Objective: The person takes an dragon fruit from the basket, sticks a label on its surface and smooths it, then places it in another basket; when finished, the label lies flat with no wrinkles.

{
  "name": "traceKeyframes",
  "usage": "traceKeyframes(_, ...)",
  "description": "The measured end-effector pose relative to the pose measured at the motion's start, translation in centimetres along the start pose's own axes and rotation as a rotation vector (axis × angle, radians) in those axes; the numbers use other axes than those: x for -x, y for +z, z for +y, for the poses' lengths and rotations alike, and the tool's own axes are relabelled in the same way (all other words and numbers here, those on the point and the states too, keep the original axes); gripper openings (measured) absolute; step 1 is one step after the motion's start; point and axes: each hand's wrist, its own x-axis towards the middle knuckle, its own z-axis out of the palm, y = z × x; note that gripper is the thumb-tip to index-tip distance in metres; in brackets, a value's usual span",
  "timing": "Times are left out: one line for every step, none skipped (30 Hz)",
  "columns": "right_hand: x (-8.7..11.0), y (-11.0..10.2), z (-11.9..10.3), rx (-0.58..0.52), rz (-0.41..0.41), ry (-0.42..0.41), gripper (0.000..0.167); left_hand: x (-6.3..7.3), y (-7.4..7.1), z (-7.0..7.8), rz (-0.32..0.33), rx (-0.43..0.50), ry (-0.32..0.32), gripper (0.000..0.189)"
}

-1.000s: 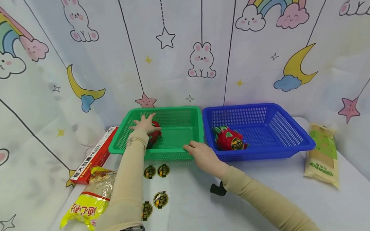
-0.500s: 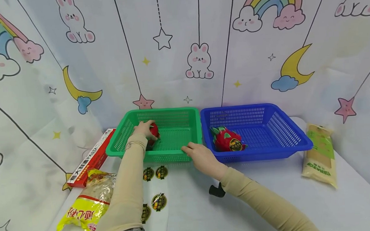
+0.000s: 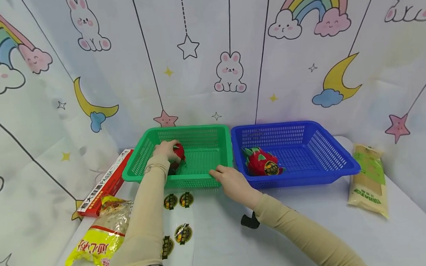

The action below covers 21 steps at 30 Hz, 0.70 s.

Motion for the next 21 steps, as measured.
traceKeyframes(0.0, 0.0, 0.0, -0.001, 0.0, 0.0, 0.034, 0.0, -0.1, 0.1, 0.004, -0.001, 0.001, 0.065)
traceKeyframes(0.0, -0.1, -0.1, -0.005, 0.0, 0.0, 0.034, 0.0, -0.2, 0.1, 0.01, 0.0, 0.005, 0.065)
traceKeyframes(0.0, -0.1, -0.1, -0.01, 0.0, 0.0, 0.034, -0.1, -0.2, 0.1, 0.021, -0.002, 0.011, 0.065)
traceKeyframes(0.0, -0.2, -0.1, -0.017, 0.001, -0.001, 0.034, -0.1, -0.3, 0.2, 0.031, -0.001, 0.019, 0.065)
traceKeyframes(-0.1, -0.2, -0.1, -0.021, 0.001, -0.001, 0.035, -0.2, -0.5, 0.3, 0.042, -0.001, 0.028, 0.065)
traceKeyframes(-0.1, -0.2, 0.0, -0.025, 0.0, -0.002, 0.034, -0.3, -0.7, 0.4, 0.039, 0.0, 0.032, 0.067)
traceKeyframes(-0.2, -0.3, 0.0, -0.03, 0.001, -0.003, 0.034, -0.3, -0.9, 0.5, 0.051, 0.0, 0.042, 0.067)
traceKeyframes(-0.2, -0.4, 0.0, -0.033, 0.001, -0.004, 0.034, -0.3, -1.1, 0.6, 0.064, 0.005, 0.053, 0.067)
traceKeyframes(-0.2, -0.4, 0.0, -0.034, 0.001, -0.004, 0.034, -0.2, -1.4, 0.8, 0.076, 0.011, 0.066, 0.067)
traceKeyframes(-0.2, -0.5, 0.0, -0.036, 0.003, -0.005, 0.034, -0.1, -1.6, 1.0, 0.085, 0.017, 0.077, 0.067)
traceKeyframes(-0.2, -0.5, 0.0, -0.038, 0.004, -0.005, 0.033, 0.0, -1.9, 1.2, 0.094, 0.017, 0.087, 0.068)
traceKeyframes(-0.2, -0.5, 0.0, -0.039, 0.006, -0.008, 0.033, 0.1, -2.1, 1.4, 0.104, 0.019, 0.097, 0.068)
traceKeyframes(-0.2, -0.6, 0.0, -0.043, 0.009, -0.009, 0.033, 0.2, -2.3, 1.7, 0.112, 0.016, 0.103, 0.068)
traceKeyframes(-0.2, -0.6, 0.1, -0.045, 0.012, -0.013, 0.033, 0.4, -2.6, 1.9, 0.119, 0.015, 0.114, 0.068)
traceKeyframes(-0.2, -0.5, 0.1, -0.048, 0.015, -0.015, 0.033, 0.5, -2.8, 2.2, 0.124, 0.01, 0.121, 0.068)
traceKeyframes(-0.2, -0.5, 0.1, -0.053, 0.019, -0.017, 0.033, 0.6, -3.0, 2.4, 0.127, 0.004, 0.124, 0.068)
traceKeyframes(-0.2, -0.5, 0.2, -0.059, 0.023, -0.02, 0.033, 0.8, -3.2, 2.7, 0.128, -0.002, 0.13, 0.068)
traceKeyframes(-0.2, -0.4, 0.2, -0.07, 0.025, -0.021, 0.033, 1.0, -3.4, 2.9, 0.127, -0.008, 0.137, 0.068)
traceKeyframes(-0.2, -0.4, 0.2, -0.079, 0.025, -0.021, 0.032, 1.1, -3.5, 3.1, 0.124, -0.012, 0.144, 0.068)
traceKeyframes(-0.2, -0.4, 0.1, -0.078, 0.035, -0.023, 0.032, 1.3, -3.6, 3.2, 0.119, -0.013, 0.15, 0.067)
traceKeyframes(-0.1, -0.5, 0.1, -0.089, 0.035, -0.024, 0.031, 1.4, -3.8, 3.3, 0.111, -0.015, 0.152, 0.067)
